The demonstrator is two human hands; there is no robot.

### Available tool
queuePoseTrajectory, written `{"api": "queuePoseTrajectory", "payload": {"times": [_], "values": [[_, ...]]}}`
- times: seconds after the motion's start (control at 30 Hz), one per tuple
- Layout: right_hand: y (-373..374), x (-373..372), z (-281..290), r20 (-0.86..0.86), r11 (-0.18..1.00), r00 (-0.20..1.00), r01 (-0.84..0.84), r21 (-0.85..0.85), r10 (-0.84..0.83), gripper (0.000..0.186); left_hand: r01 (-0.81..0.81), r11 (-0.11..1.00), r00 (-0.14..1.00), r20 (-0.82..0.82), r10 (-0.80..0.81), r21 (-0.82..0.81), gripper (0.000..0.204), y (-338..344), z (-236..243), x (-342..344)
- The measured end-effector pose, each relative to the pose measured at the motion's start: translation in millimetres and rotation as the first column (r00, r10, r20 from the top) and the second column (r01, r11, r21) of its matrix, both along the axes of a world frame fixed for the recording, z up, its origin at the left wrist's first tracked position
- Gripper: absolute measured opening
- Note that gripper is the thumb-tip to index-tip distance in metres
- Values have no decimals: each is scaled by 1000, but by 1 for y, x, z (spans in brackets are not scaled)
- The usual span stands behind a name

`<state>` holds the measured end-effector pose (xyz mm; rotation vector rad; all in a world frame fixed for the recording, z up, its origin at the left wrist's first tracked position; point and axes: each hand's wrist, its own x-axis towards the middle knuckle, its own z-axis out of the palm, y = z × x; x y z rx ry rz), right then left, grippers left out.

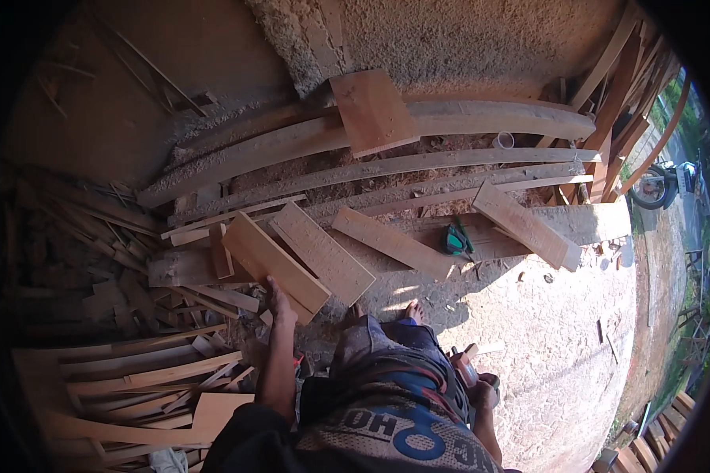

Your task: The person uses a handheld circular saw to cut several pieces of light-colored wood in a cluttered workshop. They repeatedly pick up planks, position them on a makeshift support, cut them, and then move the cut pieces aside.

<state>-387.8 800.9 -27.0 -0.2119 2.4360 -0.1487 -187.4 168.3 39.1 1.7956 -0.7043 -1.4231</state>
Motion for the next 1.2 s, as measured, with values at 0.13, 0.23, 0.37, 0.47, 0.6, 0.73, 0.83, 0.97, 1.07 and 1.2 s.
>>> {"api": "queuePoseTrajectory", "payload": {"times": [0.13, 0.23, 0.37, 0.47, 0.6, 0.73, 0.83, 0.97, 1.07, 1.2], "values": [[48, -19, -29, 116, 963, 962, 259, -77, -249, 31, 158, 986, 986, -64, -155, 47, 81, 33, 22, -61], [-49, -15, 29, 125, 996, 992, -20, 86, 10, 33, 274, 957, 961, 64, -269, -90, 82, 26, -20, -46], [17, -22, -17, 25, 978, 990, 141, -151, -139, 34, 346, 938, 935, -83, -345, -3, 96, 33, -26, -69], [-30, -18, 23, -90, 994, 996, 14, -104, -23, 33, 352, 934, 915, -232, -330, 63, 100, 30, -19, -60], [-19, -27, 5, 284, 751, 875, 482, -451, -392, 27, 388, 920, 898, -200, -391, -59, 103, 40, -35, -63], [-32, -36, 21, 263, 788, 870, 491, -371, -418, 24, 335, 939, 925, -164, -343, -76, 101, 67, -16, -91], [-37, -35, 22, 234, 679, 888, 454, -578, -395, 17, 276, 957, 947, -145, -286, -88, 97, 78, -12, -92], [-43, -37, 30, -98, 844, 978, 105, -525, -182, 12, 149, 982, 939, -295, -177, -117, 90, 63, -16, -66], [-36, -43, 25, -134, 930, 989, 17, -368, -71, 12, 85, 986, 956, -265, -121, -143, 91, 55, 12, -47], [-17, -49, 5, 101, 825, 961, 273, -494, -257, 16, -135, 970, 982, -154, 105, -204, 94, 47, 28, -9]]}}
